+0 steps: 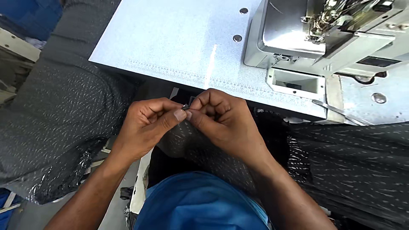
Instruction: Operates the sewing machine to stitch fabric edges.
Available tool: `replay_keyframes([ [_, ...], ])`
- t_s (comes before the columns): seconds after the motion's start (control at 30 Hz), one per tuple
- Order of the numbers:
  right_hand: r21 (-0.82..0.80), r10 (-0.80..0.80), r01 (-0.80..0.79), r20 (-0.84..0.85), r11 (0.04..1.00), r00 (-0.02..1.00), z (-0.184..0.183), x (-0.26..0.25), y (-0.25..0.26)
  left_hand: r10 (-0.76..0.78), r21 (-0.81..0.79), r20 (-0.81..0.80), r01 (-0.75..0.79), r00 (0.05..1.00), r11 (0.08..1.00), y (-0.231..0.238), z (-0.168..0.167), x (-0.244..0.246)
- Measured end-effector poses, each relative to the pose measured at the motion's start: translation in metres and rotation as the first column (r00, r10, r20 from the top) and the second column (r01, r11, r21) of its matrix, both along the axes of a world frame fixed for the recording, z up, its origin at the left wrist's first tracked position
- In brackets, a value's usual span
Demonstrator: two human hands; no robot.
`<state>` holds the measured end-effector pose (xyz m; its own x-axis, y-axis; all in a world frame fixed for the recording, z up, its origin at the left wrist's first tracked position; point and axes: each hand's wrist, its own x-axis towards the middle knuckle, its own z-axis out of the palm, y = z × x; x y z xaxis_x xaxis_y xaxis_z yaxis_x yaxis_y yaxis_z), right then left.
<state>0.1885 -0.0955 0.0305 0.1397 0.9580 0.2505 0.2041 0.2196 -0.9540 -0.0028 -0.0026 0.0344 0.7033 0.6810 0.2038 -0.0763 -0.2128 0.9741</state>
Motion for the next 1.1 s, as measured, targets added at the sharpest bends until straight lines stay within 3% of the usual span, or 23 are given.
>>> replay_keyframes([
  [0.13,0.158,-0.132,0.102,0.194,0.982,0.972,-0.008,-0.001,-0.005,0.022,0.023,-0.02,-0.022,1.0,1.0,0.0,0.008,-0.001],
  [0.23,0.161,-0.048,-0.008,0.339,0.987,0.94,-0.02,0.009,-0.011,0.046,0.107,-0.022,-0.043,0.999,0.993,0.006,0.019,-0.002],
  [0.37,0.05,0.261,-0.271,0.146,0.961,0.954,-0.028,0.032,-0.001,0.077,0.283,0.005,-0.075,0.997,0.956,0.012,0.033,0.0],
  [0.47,0.069,0.332,-0.336,0.064,0.939,0.941,-0.026,0.034,-0.02,0.161,0.443,0.048,-0.165,0.986,0.881,0.028,0.041,-0.006],
  [0.6,0.03,0.116,-0.122,0.156,0.992,0.981,-0.04,0.033,-0.04,0.232,0.455,0.067,-0.236,0.97,0.858,0.043,0.038,-0.01],
  [0.8,0.062,-0.149,0.143,0.117,0.988,0.982,-0.035,0.042,-0.055,0.221,0.371,0.117,-0.249,0.968,0.894,0.053,0.03,-0.005],
  [1.1,0.022,-0.323,0.325,-0.062,0.946,0.944,-0.029,0.041,-0.048,0.208,0.361,0.16,-0.253,0.965,0.898,0.057,0.031,0.0],
])
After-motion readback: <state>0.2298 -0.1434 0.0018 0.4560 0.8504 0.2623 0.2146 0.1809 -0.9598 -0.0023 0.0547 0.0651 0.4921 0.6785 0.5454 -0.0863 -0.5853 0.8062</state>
